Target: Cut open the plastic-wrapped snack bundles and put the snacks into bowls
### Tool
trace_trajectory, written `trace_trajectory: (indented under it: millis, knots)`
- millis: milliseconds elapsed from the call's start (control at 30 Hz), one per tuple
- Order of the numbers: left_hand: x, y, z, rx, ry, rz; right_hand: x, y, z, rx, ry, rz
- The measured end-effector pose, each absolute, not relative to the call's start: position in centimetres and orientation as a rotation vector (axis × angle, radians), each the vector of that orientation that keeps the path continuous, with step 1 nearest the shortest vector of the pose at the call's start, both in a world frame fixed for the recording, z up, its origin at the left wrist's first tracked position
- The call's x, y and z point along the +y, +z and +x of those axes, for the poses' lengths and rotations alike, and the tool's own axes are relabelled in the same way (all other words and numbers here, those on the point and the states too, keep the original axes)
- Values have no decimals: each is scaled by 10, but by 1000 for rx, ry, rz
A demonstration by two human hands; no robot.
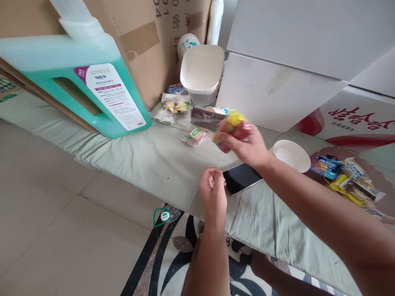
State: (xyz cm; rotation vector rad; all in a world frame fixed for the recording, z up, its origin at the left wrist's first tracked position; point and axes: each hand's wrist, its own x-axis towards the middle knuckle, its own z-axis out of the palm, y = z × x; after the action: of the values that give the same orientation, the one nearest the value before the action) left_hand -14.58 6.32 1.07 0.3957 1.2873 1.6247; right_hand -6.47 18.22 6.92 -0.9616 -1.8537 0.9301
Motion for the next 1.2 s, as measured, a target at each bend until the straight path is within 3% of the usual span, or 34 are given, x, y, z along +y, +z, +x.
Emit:
trace_trajectory:
  millis: [133,233,467,733,1000,1100,1200]
  knots:
    - [58,14,-138,955,1477,397,102,55,-8,-1204,1374,-996]
    - [50,15,-125,749,1296,468,42,34,32,-1136,1510,-1025]
    - [40,6,-57,931,1133,420,-22,6,119,-906,1114,-1265]
    - [44,3,-10,1045,1190,357,-39,14,202,-614,970,-1375]
    - [25,15,0,981,1188,493,-30,-11,218,-1063,886,-1494]
    - [14,21,9,990,1160,572,-37,3,213,-1452,672,-1436]
    - [9,22,18,973,1143,607,-55,23,210,-1764,661,-1204]
